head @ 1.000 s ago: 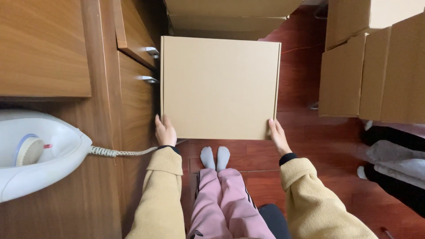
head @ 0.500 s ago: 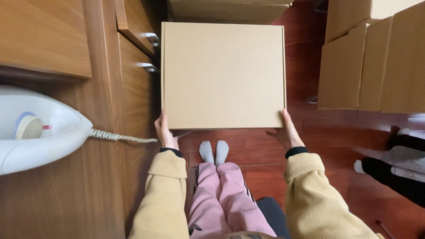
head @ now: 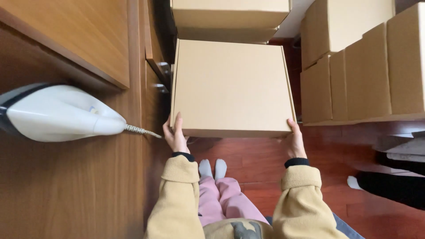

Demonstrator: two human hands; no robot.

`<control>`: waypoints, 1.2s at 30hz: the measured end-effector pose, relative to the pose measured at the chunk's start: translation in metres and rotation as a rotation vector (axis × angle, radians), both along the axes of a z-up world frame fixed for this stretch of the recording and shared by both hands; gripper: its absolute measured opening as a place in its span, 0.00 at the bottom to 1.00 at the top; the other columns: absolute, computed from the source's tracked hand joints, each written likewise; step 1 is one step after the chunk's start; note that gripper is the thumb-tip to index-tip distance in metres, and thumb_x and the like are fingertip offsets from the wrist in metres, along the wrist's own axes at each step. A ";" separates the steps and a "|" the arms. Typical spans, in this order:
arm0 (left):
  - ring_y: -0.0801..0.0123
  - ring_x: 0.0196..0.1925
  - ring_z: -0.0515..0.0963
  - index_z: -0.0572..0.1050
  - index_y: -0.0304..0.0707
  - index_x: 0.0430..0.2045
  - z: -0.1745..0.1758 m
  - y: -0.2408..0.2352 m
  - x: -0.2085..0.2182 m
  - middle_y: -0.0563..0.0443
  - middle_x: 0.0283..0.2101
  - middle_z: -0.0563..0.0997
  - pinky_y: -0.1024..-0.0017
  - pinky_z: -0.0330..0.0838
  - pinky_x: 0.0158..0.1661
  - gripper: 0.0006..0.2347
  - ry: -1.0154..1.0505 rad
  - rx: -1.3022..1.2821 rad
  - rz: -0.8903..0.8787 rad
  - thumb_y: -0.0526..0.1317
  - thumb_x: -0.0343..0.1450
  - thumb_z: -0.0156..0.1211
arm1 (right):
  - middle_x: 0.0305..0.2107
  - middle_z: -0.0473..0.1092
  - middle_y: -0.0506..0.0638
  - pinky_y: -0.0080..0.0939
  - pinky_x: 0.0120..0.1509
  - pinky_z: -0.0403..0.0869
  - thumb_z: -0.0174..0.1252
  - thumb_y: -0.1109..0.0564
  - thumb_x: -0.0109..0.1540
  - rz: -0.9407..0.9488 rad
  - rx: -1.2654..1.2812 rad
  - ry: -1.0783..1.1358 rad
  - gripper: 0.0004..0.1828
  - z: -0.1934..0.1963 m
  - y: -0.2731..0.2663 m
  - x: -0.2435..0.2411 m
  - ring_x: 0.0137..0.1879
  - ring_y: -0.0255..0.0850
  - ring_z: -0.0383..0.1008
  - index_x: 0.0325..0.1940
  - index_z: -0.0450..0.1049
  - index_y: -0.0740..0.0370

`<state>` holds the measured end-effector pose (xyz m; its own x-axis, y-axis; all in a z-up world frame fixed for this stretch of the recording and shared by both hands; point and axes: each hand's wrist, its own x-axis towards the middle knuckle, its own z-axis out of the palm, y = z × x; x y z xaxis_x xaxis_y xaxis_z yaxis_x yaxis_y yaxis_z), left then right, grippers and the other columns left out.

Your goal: The person picks up a cardboard box, places it on a table, and opens it to remove a plastic-wrapped blue-and-white striped shirt. They remove the shirt from the plastic, unfold it on the table, smooth it out, and then hang it on a green hanger on a clothing rack.

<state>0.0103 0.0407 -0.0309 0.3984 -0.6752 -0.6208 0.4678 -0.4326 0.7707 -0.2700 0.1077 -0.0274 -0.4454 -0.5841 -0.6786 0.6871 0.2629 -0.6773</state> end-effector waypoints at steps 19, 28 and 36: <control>0.58 0.50 0.66 0.66 0.47 0.45 0.172 0.009 -0.034 0.39 0.46 0.67 0.56 0.69 0.44 0.16 -0.136 -0.516 0.011 0.49 0.66 0.56 | 0.46 0.60 0.59 0.67 0.46 0.69 0.51 0.38 0.54 -0.020 -0.420 0.273 0.35 0.183 0.014 -0.036 0.50 0.54 0.66 0.56 0.55 0.63; 0.58 0.49 0.66 0.66 0.46 0.46 0.187 0.062 -0.100 0.38 0.46 0.67 0.55 0.69 0.44 0.16 -0.162 -0.618 0.207 0.47 0.66 0.55 | 0.40 0.62 0.59 0.65 0.45 0.69 0.49 0.39 0.55 0.189 -0.519 0.348 0.32 0.209 0.015 -0.109 0.43 0.52 0.69 0.54 0.57 0.64; 0.56 0.49 0.68 0.66 0.45 0.46 0.188 0.131 -0.137 0.39 0.47 0.66 0.55 0.70 0.43 0.17 -0.225 -0.639 0.440 0.47 0.66 0.56 | 0.49 0.58 0.66 0.68 0.48 0.66 0.45 0.38 0.56 0.453 -0.600 0.357 0.34 0.218 0.029 -0.145 0.53 0.62 0.62 0.57 0.53 0.64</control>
